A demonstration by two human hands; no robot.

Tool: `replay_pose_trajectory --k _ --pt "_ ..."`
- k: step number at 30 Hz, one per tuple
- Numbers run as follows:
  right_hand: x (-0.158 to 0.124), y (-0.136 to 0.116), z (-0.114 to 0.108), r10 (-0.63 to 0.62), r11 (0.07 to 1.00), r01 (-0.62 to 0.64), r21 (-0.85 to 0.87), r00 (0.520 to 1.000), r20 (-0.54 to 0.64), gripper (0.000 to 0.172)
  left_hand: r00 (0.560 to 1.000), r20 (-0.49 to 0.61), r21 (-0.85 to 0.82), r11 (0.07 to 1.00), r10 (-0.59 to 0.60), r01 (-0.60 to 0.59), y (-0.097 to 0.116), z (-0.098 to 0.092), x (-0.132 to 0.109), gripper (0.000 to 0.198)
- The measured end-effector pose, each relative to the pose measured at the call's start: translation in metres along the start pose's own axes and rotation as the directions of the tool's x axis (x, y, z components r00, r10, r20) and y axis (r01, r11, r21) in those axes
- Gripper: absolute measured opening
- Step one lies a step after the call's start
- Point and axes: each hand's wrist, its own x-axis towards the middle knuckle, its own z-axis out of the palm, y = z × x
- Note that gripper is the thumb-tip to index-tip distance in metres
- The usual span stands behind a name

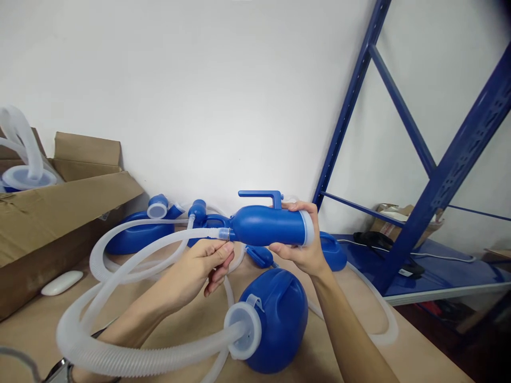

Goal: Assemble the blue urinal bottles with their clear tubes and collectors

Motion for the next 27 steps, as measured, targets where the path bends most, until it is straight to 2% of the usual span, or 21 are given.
replay_pose_trajectory --k 6,17,27 --pt "0.001 0.0 -0.002 -0.001 1.0 0.001 0.017 1.0 -0.031 0.068 1.0 -0.008 -0.027 0.999 0.016 -0.016 0.001 0.0 -0.001 0.049" --pt "0.0 0.001 0.0 0.025 0.999 -0.025 0.027 1.0 0.004 0.066 1.0 0.025 -0.043 0.999 -0.008 0.009 0.005 0.003 -0.002 0.046" --pt "0.0 0.003 0.002 0.03 1.0 -0.029 0.012 0.999 -0.04 0.067 0.998 -0.059 0.015 1.0 -0.005 0.006 0.007 0.01 -0.002 0.053"
